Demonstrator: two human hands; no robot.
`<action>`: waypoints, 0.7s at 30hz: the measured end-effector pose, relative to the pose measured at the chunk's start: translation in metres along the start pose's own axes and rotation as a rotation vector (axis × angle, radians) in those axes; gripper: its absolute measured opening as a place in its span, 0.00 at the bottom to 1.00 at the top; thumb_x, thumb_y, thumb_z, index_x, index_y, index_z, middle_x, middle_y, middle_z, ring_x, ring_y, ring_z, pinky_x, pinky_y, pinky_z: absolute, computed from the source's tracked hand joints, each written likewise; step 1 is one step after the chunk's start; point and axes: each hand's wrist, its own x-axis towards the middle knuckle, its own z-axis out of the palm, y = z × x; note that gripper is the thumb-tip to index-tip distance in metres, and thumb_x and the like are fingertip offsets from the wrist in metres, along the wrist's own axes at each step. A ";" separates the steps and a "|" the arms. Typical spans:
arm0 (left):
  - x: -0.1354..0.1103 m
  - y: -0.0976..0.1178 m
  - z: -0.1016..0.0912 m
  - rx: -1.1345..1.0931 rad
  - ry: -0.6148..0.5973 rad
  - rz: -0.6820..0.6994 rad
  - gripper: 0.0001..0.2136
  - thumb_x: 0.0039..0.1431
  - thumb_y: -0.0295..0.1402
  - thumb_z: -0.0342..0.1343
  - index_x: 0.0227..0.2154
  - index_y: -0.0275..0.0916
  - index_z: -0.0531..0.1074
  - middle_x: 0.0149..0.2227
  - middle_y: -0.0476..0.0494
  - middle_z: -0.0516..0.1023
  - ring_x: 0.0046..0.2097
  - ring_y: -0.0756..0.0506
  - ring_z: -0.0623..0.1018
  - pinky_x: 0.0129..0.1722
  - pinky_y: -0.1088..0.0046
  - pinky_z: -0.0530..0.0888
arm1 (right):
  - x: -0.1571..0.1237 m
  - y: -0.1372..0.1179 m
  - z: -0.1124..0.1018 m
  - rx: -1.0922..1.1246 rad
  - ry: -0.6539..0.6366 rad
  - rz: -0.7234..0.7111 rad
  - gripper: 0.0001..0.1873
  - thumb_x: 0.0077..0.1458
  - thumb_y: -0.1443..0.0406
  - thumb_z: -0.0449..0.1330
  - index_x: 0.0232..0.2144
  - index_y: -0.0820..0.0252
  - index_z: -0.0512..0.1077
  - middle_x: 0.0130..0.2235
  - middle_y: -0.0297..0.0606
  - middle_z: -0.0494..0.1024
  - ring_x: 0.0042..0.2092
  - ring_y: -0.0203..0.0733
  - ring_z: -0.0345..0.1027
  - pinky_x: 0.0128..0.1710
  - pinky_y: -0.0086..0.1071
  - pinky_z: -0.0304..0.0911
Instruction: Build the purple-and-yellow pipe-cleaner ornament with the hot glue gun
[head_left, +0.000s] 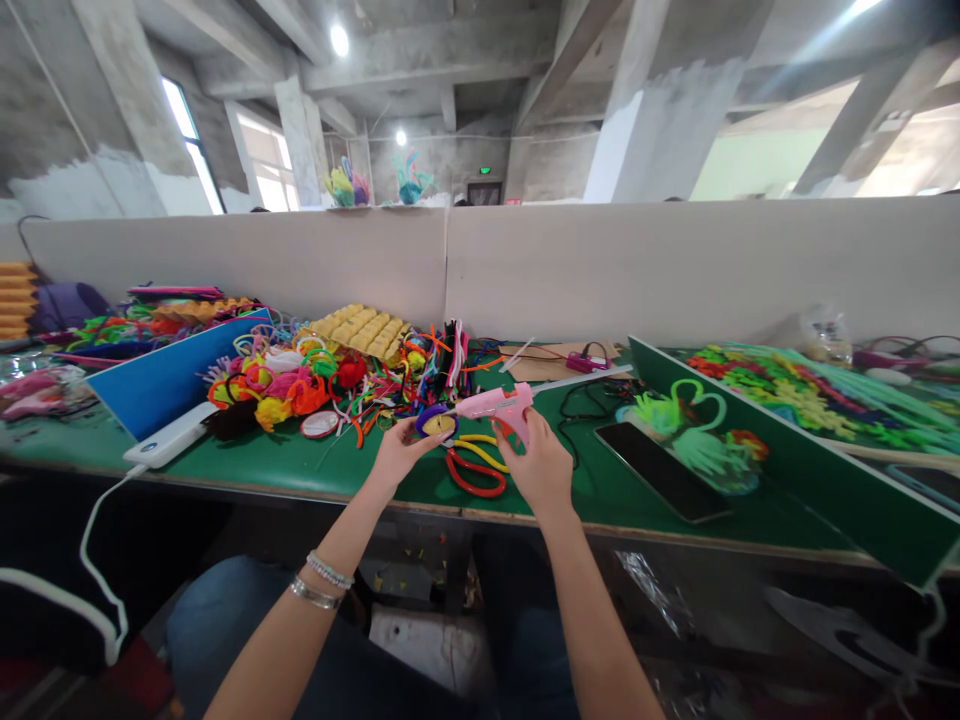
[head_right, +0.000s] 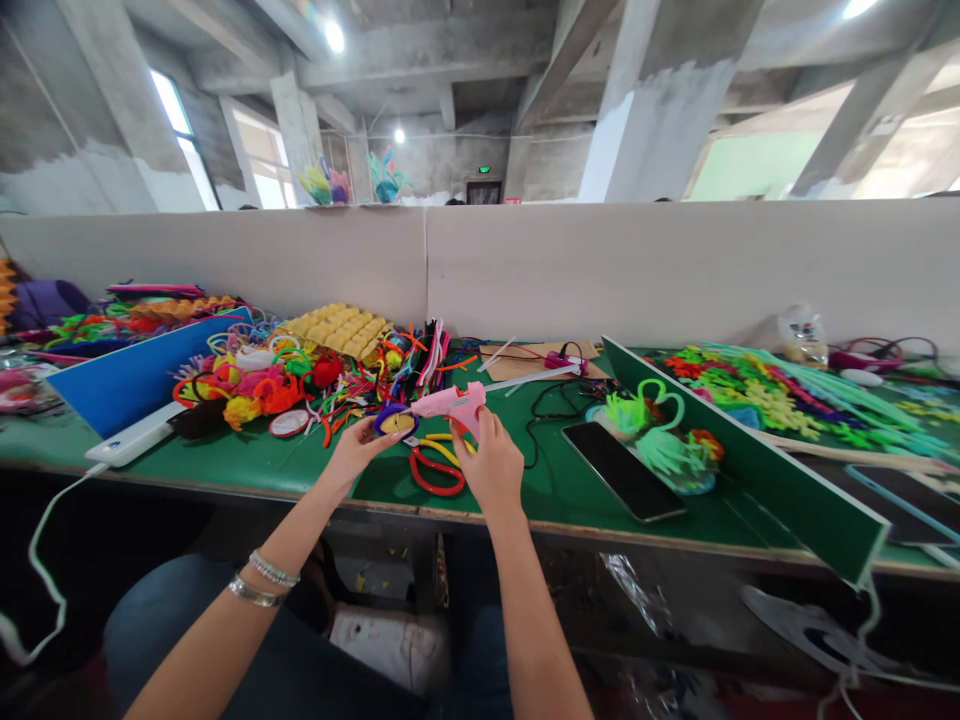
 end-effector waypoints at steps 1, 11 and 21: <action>0.000 0.001 0.000 -0.026 0.005 -0.022 0.21 0.31 0.37 0.68 0.31 0.34 0.74 0.31 0.45 0.79 0.35 0.47 0.76 0.41 0.69 0.70 | 0.000 0.000 0.000 0.010 -0.003 0.002 0.20 0.56 0.53 0.49 0.40 0.64 0.67 0.36 0.46 0.76 0.34 0.42 0.71 0.26 0.29 0.60; -0.002 0.008 0.001 -0.141 -0.015 -0.104 0.24 0.28 0.35 0.69 0.34 0.33 0.74 0.33 0.43 0.79 0.39 0.45 0.77 0.46 0.65 0.69 | -0.001 0.000 0.000 0.042 -0.027 0.029 0.19 0.56 0.56 0.49 0.42 0.64 0.66 0.38 0.47 0.76 0.35 0.44 0.71 0.27 0.30 0.61; -0.002 0.010 0.000 -0.147 -0.005 -0.106 0.24 0.27 0.34 0.69 0.33 0.33 0.73 0.33 0.43 0.79 0.39 0.45 0.77 0.45 0.65 0.70 | -0.002 0.003 0.001 0.062 -0.017 0.031 0.17 0.55 0.60 0.51 0.43 0.64 0.65 0.38 0.46 0.77 0.36 0.44 0.72 0.27 0.30 0.62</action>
